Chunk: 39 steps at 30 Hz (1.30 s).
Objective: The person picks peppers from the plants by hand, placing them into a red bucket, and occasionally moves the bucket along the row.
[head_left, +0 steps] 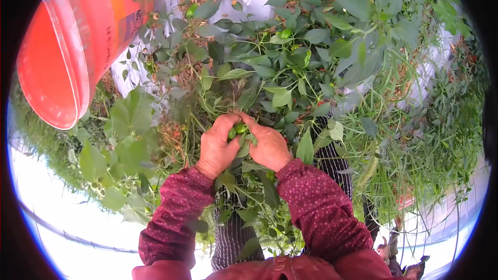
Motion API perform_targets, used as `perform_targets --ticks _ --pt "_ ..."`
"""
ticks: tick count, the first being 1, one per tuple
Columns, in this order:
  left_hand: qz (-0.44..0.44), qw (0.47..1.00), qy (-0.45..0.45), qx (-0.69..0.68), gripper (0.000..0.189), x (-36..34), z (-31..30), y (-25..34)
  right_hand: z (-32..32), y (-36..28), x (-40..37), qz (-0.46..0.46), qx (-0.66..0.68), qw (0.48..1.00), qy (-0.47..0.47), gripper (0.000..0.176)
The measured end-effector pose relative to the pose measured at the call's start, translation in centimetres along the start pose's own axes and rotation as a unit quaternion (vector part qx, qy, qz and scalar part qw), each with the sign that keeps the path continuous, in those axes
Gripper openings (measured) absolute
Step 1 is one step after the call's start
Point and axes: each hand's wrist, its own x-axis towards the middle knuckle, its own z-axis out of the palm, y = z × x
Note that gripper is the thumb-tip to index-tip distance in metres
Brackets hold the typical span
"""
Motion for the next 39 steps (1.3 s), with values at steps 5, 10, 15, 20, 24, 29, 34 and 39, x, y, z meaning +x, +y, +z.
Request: perform_targets --ticks 5,10,15,20,24,29,34,39 --pt "0.044 0.996 -0.002 0.077 0.044 -1.4 -0.2 -0.5 1.3 0.3 -0.5 -0.02 -0.048 0.998 0.039 0.058" --pt "0.033 0.996 -0.069 -0.05 0.036 -2.2 -1.0 1.9 1.2 0.3 -0.7 0.058 -0.159 0.984 -0.06 0.042" --pt "-0.176 0.92 -0.003 -0.351 0.031 -1.5 -3.4 0.4 3.7 2.2 -1.4 -0.069 -0.155 0.982 0.077 0.033" --pt "-0.225 0.839 0.079 -0.489 0.026 0.4 -8.1 -0.1 3.2 2.0 -1.8 -0.094 -0.155 0.98 0.086 0.039" --pt "-0.223 0.826 0.057 -0.514 0.03 1.0 -8.7 0.8 -0.7 -2.1 -1.0 -0.004 -0.178 0.983 0.035 0.057" --pt "-0.16 0.816 0.106 -0.546 0.031 1.7 -9.5 3.1 -5.4 -3.9 -0.4 -0.009 0.197 0.971 0.139 0.064" --pt "-0.139 0.815 0.085 -0.556 0.027 1.0 -10.7 5.6 -7.8 -6.0 -1.8 -0.049 0.33 0.942 0.019 0.035" --pt "-0.153 0.828 0.067 -0.536 0.028 -0.2 -12.8 6.0 -8.1 -8.0 -2.9 -0.077 0.28 0.953 0.087 0.036"
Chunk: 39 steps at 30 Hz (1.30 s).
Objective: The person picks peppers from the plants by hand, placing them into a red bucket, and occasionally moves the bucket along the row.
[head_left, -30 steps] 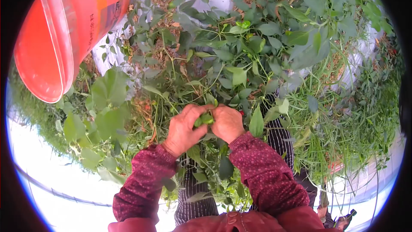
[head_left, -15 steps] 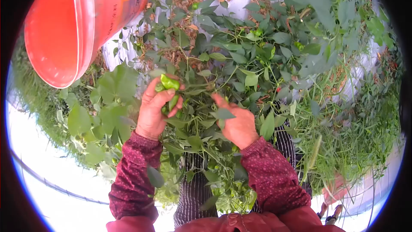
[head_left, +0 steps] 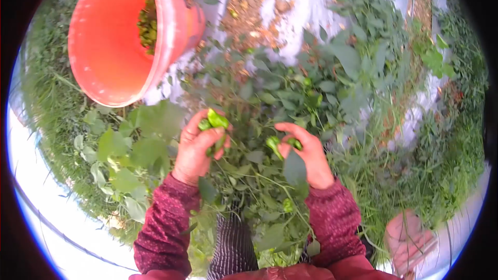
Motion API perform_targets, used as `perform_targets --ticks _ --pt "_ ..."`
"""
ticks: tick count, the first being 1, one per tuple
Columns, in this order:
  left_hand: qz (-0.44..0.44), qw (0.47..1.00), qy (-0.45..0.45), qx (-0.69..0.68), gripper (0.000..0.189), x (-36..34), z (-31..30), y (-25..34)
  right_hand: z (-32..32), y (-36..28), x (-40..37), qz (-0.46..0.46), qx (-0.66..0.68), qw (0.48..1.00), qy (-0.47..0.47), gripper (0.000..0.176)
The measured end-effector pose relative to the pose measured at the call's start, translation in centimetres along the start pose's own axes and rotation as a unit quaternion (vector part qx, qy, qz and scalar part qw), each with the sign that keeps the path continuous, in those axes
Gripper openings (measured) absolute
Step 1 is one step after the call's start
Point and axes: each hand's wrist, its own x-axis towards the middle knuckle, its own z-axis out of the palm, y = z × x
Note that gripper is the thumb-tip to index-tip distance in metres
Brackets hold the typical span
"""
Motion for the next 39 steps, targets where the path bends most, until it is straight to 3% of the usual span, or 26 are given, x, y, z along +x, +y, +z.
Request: perform_targets --ticks 2,6,8,10,12,14,15,17,18,20,24,26,28,30,32,34,36,38,39 --pt "0.007 1.0 0.006 -0.012 0.029 -0.8 -0.6 0.9 -0.4 -3.1 -0.6 0.11 0.157 0.981 0.002 0.039" --pt "0.057 0.996 0.043 -0.045 0.028 -2.5 -1.0 3.9 1.8 -6.3 -0.2 0.066 0.188 0.979 0.033 0.039" --pt "0.125 0.991 0.029 -0.038 0.022 -3.4 -1.8 7.1 4.7 -9.4 1.2 0.056 0.272 0.96 -0.041 0.039" --pt "0.204 0.974 0.101 -0.003 0.02 -4.4 -1.4 11.1 8.1 -12.8 2.9 0.026 0.25 0.962 -0.108 0.038" --pt "0.232 0.955 0.15 0.109 0.027 -4.1 -3.6 14.7 12.9 -15.4 5.2 0.012 0.34 0.928 -0.155 0.05" --pt "0.321 0.94 0.062 0.097 0.039 -2.3 -3.9 17.5 17.1 -16.6 7.1 0.028 0.449 0.876 -0.174 0.056" --pt "0.321 0.941 0.054 0.097 0.039 -2.0 -3.8 17.5 17.2 -16.4 7.4 0.023 0.45 0.877 -0.168 0.056" --pt "0.268 0.894 0.251 0.256 0.047 -1.7 -5.0 18.2 18.8 -15.5 9.0 0.078 0.486 0.847 -0.202 0.06" --pt "0.278 0.895 0.225 0.267 0.047 -1.7 -5.2 17.6 18.7 -14.4 9.5 0.084 0.494 0.834 -0.231 0.056" --pt "0.258 0.918 0.128 0.272 0.043 -1.6 -5.3 15.9 18.4 -12.0 9.7 0.085 0.457 0.858 -0.221 0.053" --pt "0.24 0.937 0.062 0.248 0.037 0.3 -5.8 12.7 18.3 -8.5 10.7 0.078 0.412 0.885 -0.203 0.052" --pt "0.386 0.825 0.218 0.35 0.032 1.7 -6.4 11.6 17.4 -8.2 8.6 0.047 0.369 0.911 -0.175 0.053" --pt "0.425 0.786 0.229 0.387 0.026 0.5 -5.0 11.3 15.1 -7.2 6.0 0.045 0.327 0.935 -0.133 0.047" --pt "0.411 0.778 0.196 0.433 0.023 -0.7 -3.1 9.9 12.9 -4.2 3.5 0.066 0.173 0.956 -0.227 0.038" --pt "0.29 0.841 0.067 0.451 0.019 -1.0 -0.9 7.0 10.8 1.2 0.5 -0.024 -0.062 0.975 -0.212 0.033" --pt "0.243 0.842 -0.014 0.482 0.02 1.6 0.6 3.2 8.5 2.7 -2.8 0.007 -0.165 0.97 -0.18 0.031" --pt "0.282 0.767 -0.078 0.571 0.02 5.7 1.5 -0.9 7.4 4.5 -5.2 0.045 -0.158 0.969 -0.183 0.031" --pt "0.237 0.735 -0.174 0.611 0.019 10.0 2.2 -5.0 6.7 5.6 -5.7 0.08 -0.153 0.966 -0.192 0.031" --pt "0.234 0.736 -0.173 0.611 0.019 11.5 2.3 -7.1 6.5 5.6 -5.7 0.093 -0.148 0.964 -0.199 0.032"
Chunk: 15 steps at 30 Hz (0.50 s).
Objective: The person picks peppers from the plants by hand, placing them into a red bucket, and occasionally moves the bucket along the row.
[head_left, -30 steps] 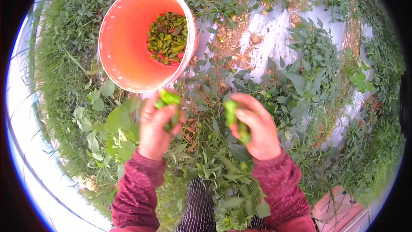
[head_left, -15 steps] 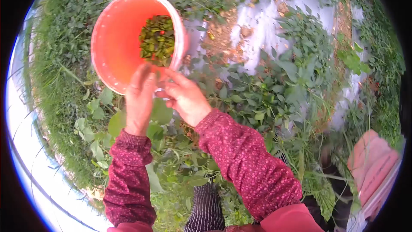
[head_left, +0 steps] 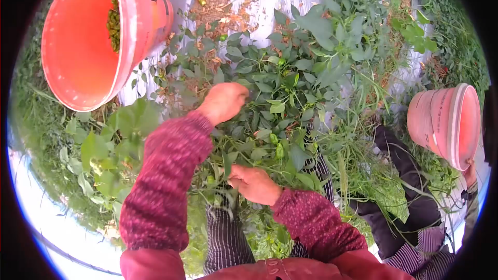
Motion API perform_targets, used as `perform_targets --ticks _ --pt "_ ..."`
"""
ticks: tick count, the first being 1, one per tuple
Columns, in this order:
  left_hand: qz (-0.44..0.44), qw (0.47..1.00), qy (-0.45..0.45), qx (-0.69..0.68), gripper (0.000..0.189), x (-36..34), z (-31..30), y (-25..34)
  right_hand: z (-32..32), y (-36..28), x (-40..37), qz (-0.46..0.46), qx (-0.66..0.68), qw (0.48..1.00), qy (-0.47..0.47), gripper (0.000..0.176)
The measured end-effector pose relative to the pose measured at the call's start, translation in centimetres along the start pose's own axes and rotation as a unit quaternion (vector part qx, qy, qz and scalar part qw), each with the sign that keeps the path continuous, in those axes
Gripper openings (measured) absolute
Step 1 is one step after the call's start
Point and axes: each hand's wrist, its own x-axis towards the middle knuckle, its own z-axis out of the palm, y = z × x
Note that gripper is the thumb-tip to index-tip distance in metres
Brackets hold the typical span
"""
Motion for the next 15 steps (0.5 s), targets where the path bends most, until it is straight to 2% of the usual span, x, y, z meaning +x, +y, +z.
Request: perform_targets --ticks 2,3,5,7,9,10,11,13,15 --pt "-0.016 0.96 -0.215 0.18 0.019 1.2 3.6 -2.0 0.0 1.1 0.4 0.001 0.016 1.0 -0.02 0.036" --pt "-0.02 0.959 -0.219 0.179 0.019 0.7 4.7 -3.0 0.2 1.4 0.6 0.003 0.02 0.999 -0.024 0.036" --pt "-0.064 0.918 -0.269 0.284 0.015 -1.9 6.0 -4.7 0.5 1.3 0.8 -0.035 -0.067 0.997 0.017 0.036" --pt "-0.044 0.912 -0.243 0.327 0.015 -3.9 6.0 -5.2 0.4 1.3 0.8 -0.038 -0.072 0.997 0.001 0.037" --pt "-0.127 0.903 -0.246 0.328 0.018 -4.9 5.7 -4.6 -0.1 1.0 0.5 -0.022 -0.103 0.992 -0.064 0.039" --pt "-0.184 0.91 -0.24 0.285 0.021 -5.2 5.9 -4.2 0.2 1.5 0.4 -0.044 -0.108 0.992 -0.056 0.038" --pt "-0.186 0.91 -0.237 0.285 0.021 -5.9 6.3 -4.1 -0.1 1.3 0.3 -0.047 -0.11 0.991 -0.057 0.038" --pt "-0.132 0.928 -0.124 0.325 0.022 -7.1 6.9 -4.3 -0.4 0.5 0.3 -0.039 -0.152 0.982 -0.103 0.036" --pt "-0.14 0.935 -0.116 0.304 0.024 -6.7 7.1 -4.8 -0.3 0.7 0.5 -0.042 -0.153 0.982 -0.105 0.035"
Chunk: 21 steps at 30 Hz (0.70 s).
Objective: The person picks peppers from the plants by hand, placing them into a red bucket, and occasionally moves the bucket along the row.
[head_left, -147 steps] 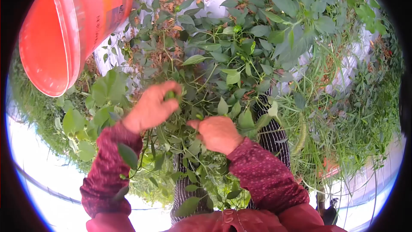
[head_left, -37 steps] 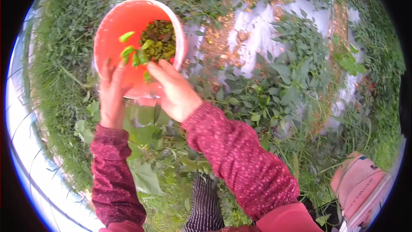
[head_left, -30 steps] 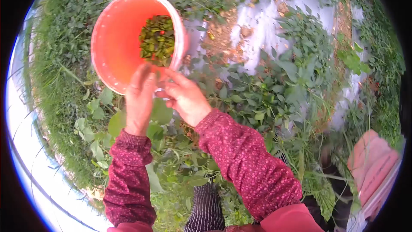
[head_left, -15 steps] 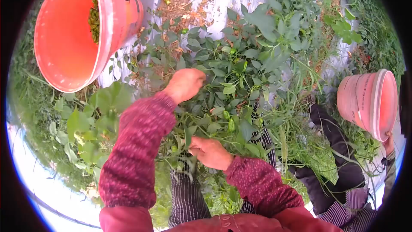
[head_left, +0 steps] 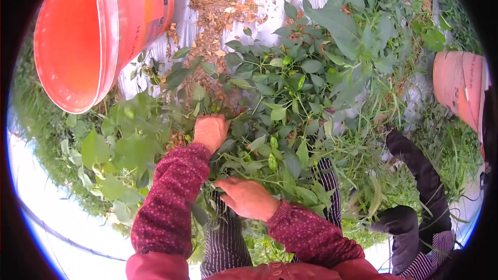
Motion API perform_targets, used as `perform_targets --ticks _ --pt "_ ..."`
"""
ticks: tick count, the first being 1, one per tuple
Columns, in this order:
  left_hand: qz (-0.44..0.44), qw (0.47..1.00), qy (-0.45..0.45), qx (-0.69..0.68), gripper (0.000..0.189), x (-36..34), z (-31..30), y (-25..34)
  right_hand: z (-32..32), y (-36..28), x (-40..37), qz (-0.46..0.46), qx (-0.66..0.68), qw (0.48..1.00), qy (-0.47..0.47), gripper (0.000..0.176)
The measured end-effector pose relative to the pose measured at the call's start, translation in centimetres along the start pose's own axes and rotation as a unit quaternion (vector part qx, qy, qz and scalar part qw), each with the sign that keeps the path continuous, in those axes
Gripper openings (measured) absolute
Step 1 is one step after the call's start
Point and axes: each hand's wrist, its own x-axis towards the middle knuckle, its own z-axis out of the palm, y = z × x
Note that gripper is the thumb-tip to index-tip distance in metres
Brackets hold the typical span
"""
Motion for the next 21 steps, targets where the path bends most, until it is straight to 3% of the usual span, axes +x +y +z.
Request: perform_targets --ticks 2,8,10,12,13,14,15,16,18,19,21 --pt "-0.061 0.993 -0.083 -0.051 0.026 1.3 -1.9 0.5 -0.2 0.2 0.0 -0.007 0.015 1.0 0.024 0.034" --pt "-0.06 0.991 -0.077 -0.088 0.028 5.1 -0.6 0.3 -1.4 -0.3 0.2 0.02 0.02 1.0 -0.007 0.034" --pt "-0.04 0.991 -0.036 -0.126 0.026 7.6 -0.2 0.6 -2.0 -0.4 0.2 0.022 0.002 1.0 -0.023 0.037" --pt "-0.041 0.928 0.041 -0.369 0.025 10.3 -0.2 1.9 -2.4 -0.4 0.1 -0.01 0.029 1.0 -0.004 0.036" --pt "-0.04 0.927 0.041 -0.371 0.025 10.9 -0.4 2.9 -1.6 0.4 0.3 -0.02 0.04 0.999 0.009 0.034" --pt "-0.157 0.816 -0.022 -0.556 0.024 11.2 -2.0 4.3 -1.8 0.5 0.1 -0.019 0.038 0.999 0.01 0.034" --pt "-0.262 0.653 -0.084 -0.706 0.025 11.7 -2.7 5.3 -2.2 0.4 -0.1 -0.02 0.06 0.998 0.011 0.034" --pt "-0.26 0.653 -0.083 -0.707 0.025 12.0 -2.3 6.0 -2.5 0.4 -0.2 -0.021 0.083 0.996 0.013 0.034" --pt "-0.147 0.519 -0.034 -0.842 0.026 11.7 -0.4 7.6 -1.8 1.4 0.2 0.014 0.048 0.999 -0.019 0.027" --pt "-0.191 0.571 -0.06 -0.796 0.026 10.3 -2.5 8.6 -2.0 1.5 0.1 -0.003 0.005 1.0 -0.005 0.029" --pt "-0.148 0.58 -0.052 -0.799 0.03 8.5 -2.0 9.1 -2.8 1.2 -0.2 -0.016 -0.036 0.999 0.014 0.032"
